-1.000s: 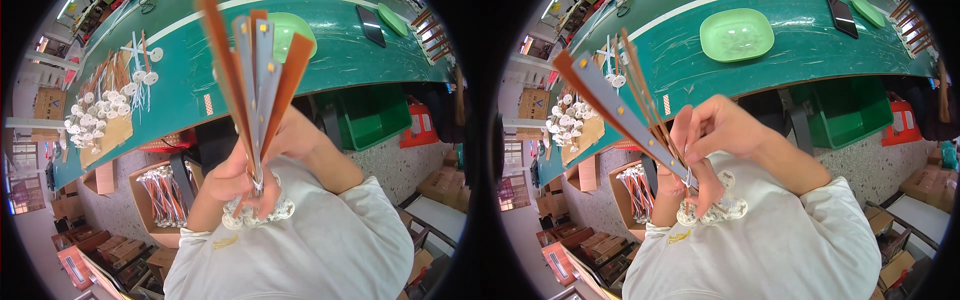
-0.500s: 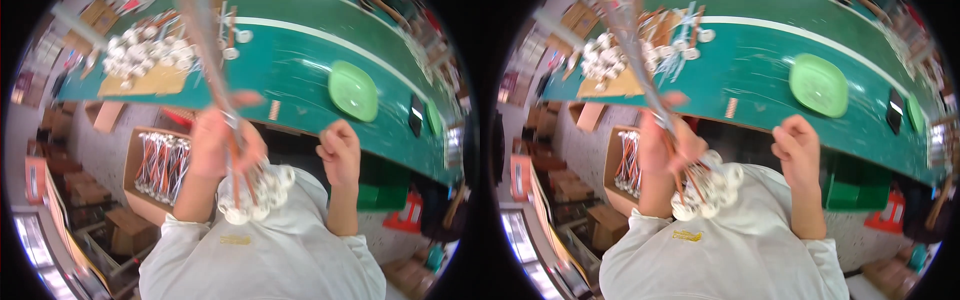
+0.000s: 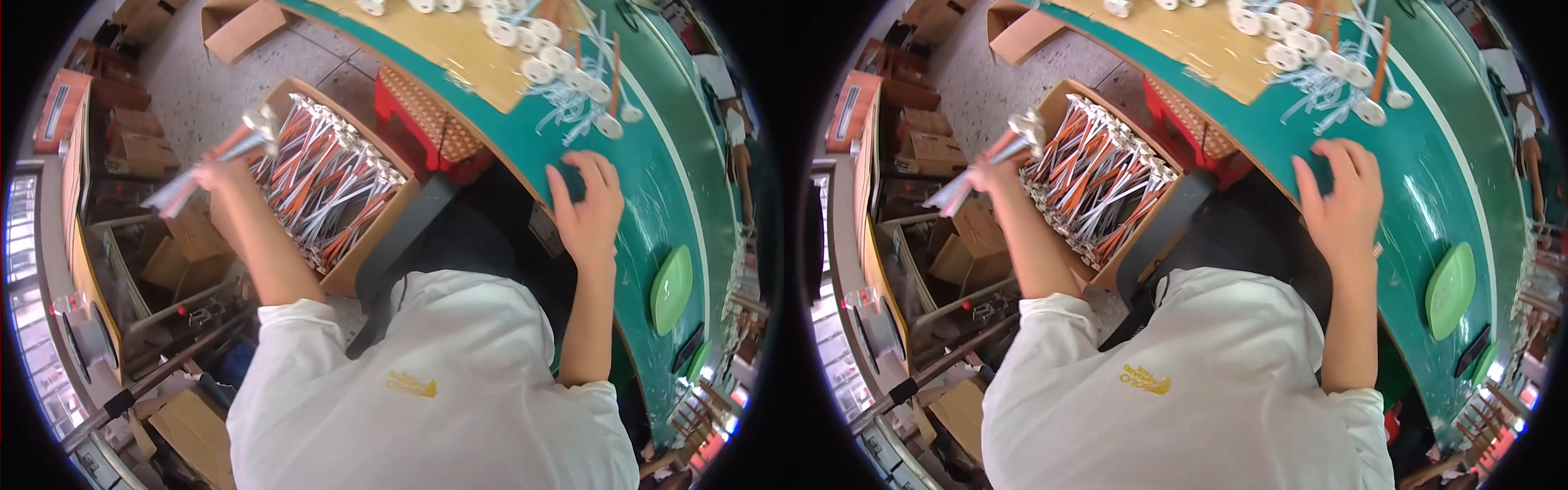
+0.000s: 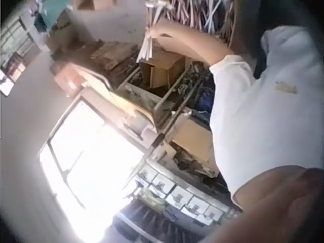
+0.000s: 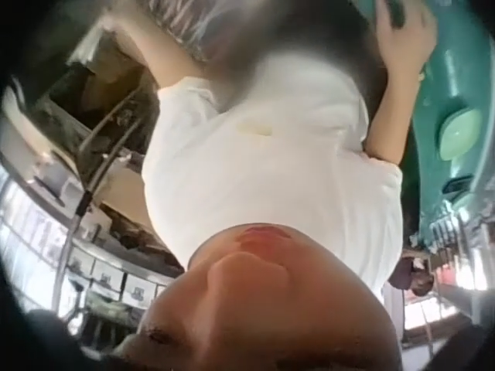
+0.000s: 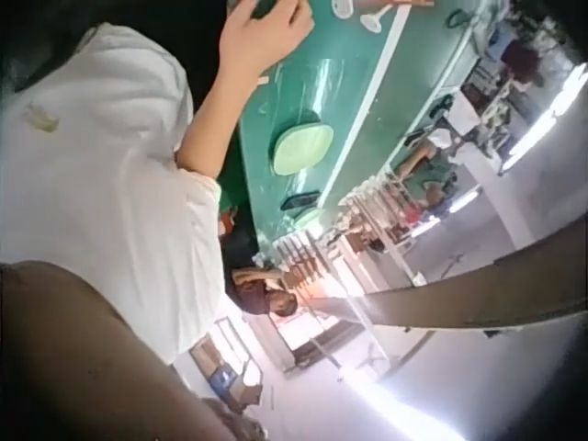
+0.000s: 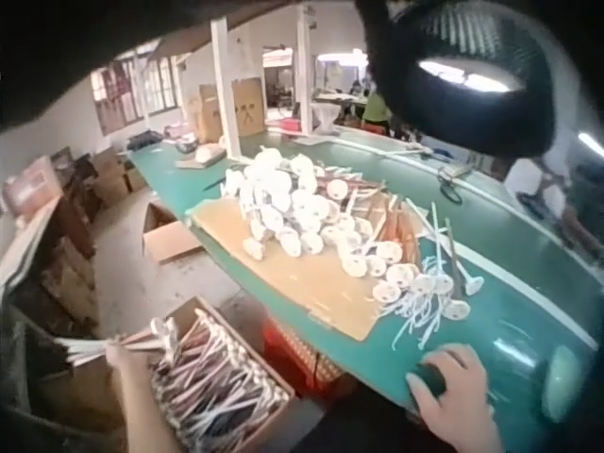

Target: Assembling LED light strips onto circular bases and bundling them together with plastic ties at a manual workstation.

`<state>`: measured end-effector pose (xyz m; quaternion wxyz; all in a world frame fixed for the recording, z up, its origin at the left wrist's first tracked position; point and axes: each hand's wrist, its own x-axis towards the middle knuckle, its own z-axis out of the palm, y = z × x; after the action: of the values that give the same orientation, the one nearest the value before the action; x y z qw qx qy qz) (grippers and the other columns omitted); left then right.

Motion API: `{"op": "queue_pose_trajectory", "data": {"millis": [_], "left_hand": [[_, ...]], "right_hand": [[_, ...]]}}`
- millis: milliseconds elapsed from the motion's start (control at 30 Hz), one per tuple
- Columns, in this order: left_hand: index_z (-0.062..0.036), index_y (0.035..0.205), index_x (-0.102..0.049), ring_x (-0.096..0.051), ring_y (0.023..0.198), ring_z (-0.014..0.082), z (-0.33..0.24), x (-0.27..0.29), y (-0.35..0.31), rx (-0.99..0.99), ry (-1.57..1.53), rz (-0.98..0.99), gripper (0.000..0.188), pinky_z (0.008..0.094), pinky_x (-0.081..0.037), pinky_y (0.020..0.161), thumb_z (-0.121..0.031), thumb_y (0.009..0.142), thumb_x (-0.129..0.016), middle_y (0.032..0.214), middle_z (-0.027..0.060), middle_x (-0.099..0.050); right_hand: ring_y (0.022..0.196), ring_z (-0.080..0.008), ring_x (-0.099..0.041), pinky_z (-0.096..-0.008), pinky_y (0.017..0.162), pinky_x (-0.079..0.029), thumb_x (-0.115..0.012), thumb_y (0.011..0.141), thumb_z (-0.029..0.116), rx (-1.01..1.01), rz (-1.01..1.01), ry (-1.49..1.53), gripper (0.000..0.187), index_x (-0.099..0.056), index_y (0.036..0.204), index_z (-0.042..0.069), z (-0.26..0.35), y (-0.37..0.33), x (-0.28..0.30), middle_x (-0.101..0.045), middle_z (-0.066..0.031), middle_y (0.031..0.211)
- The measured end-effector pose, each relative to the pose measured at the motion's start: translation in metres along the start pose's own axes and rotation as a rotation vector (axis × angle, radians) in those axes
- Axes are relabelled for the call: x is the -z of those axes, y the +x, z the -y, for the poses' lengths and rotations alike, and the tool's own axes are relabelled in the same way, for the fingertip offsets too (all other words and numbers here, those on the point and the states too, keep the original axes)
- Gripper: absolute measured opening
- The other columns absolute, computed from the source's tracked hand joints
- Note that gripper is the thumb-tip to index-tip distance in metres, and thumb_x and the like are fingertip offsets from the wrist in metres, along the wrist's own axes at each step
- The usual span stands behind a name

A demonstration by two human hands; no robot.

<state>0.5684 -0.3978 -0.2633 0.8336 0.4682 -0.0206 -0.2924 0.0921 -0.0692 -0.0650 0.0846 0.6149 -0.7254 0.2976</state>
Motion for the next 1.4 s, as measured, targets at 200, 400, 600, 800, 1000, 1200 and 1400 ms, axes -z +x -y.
{"op": "queue_pose_trajectory", "data": {"millis": [200,400,600,800,1000,1200,1400], "left_hand": [[0.0024,0.105,-0.054,-0.063,0.075,0.0287,0.104,0.083,-0.107,0.349,0.117,-0.684,0.048,0.0396,-0.058,0.070,-0.041,0.098,-0.036,0.094,0.0128,-0.063],[0.0041,0.114,-0.055,-0.062,0.088,0.0317,0.164,0.112,-0.140,0.561,0.107,-0.746,0.064,0.0521,-0.053,0.080,-0.050,0.098,-0.026,0.109,0.0161,-0.062],[0.0073,0.108,-0.059,-0.058,0.108,0.0350,0.260,0.155,-0.115,0.516,0.202,-0.656,0.067,0.0525,-0.048,0.093,-0.046,0.098,-0.020,0.113,0.0167,-0.063],[0.0071,0.128,-0.045,-0.051,0.118,0.0394,0.278,0.198,-0.124,0.673,-0.069,-0.447,0.060,0.0580,-0.042,0.102,-0.041,0.100,-0.022,0.130,0.0195,-0.052],[-0.0008,0.135,-0.038,-0.053,0.116,0.0383,0.276,0.192,-0.126,0.823,0.472,-0.414,0.057,0.0569,-0.048,0.093,-0.044,0.102,-0.023,0.127,0.0170,-0.052],[0.0049,0.128,-0.052,-0.059,0.111,0.0402,0.226,0.233,-0.080,0.591,1.889,0.528,0.073,0.0475,-0.045,0.096,-0.053,0.097,-0.021,0.125,0.0311,-0.054],[-0.0049,0.123,-0.047,-0.049,0.116,0.0343,0.175,0.134,-0.172,-0.484,1.878,1.211,0.066,0.0490,-0.043,0.094,-0.032,0.069,-0.072,0.121,0.0194,-0.053]], "right_hand": [[0.077,-0.0234,-0.056,-0.0310,0.068,-0.044,-0.068,0.080,0.004,-0.074,0.049,0.047,0.015,-0.059,0.092,0.000,0.003,0.010,-0.010,-0.060,-0.0106,0.088],[0.072,-0.0180,-0.045,-0.0281,0.068,-0.039,-0.063,0.084,0.005,-0.202,0.165,-0.007,0.012,-0.056,0.090,-0.001,0.004,0.010,-0.015,-0.051,-0.0074,0.080],[0.068,-0.0192,-0.043,-0.0293,0.062,-0.035,-0.063,0.080,0.003,-0.214,0.207,0.018,0.014,-0.052,0.089,-0.001,0.003,0.013,-0.018,-0.049,-0.0093,0.080],[0.073,-0.0157,-0.039,-0.0263,0.068,-0.034,-0.060,0.083,0.007,-0.264,0.257,-0.005,0.015,-0.049,0.090,0.000,-0.002,0.012,-0.017,-0.045,-0.0057,0.082],[0.068,-0.0198,-0.042,-0.0297,0.061,-0.034,-0.064,0.076,0.004,-0.236,0.239,-0.017,0.018,-0.051,0.088,0.000,-0.002,0.011,-0.013,-0.047,-0.0101,0.081],[0.069,-0.0188,-0.041,-0.0289,0.063,-0.035,-0.064,0.078,0.004,-0.211,0.246,0.080,0.017,-0.051,0.089,0.000,0.004,0.019,-0.018,-0.047,-0.0083,0.081],[0.069,-0.0190,-0.042,-0.0288,0.064,-0.035,-0.065,0.077,0.003,-0.233,0.225,0.050,0.019,-0.052,0.090,0.000,0.000,0.019,-0.013,-0.046,-0.0083,0.080]]}}
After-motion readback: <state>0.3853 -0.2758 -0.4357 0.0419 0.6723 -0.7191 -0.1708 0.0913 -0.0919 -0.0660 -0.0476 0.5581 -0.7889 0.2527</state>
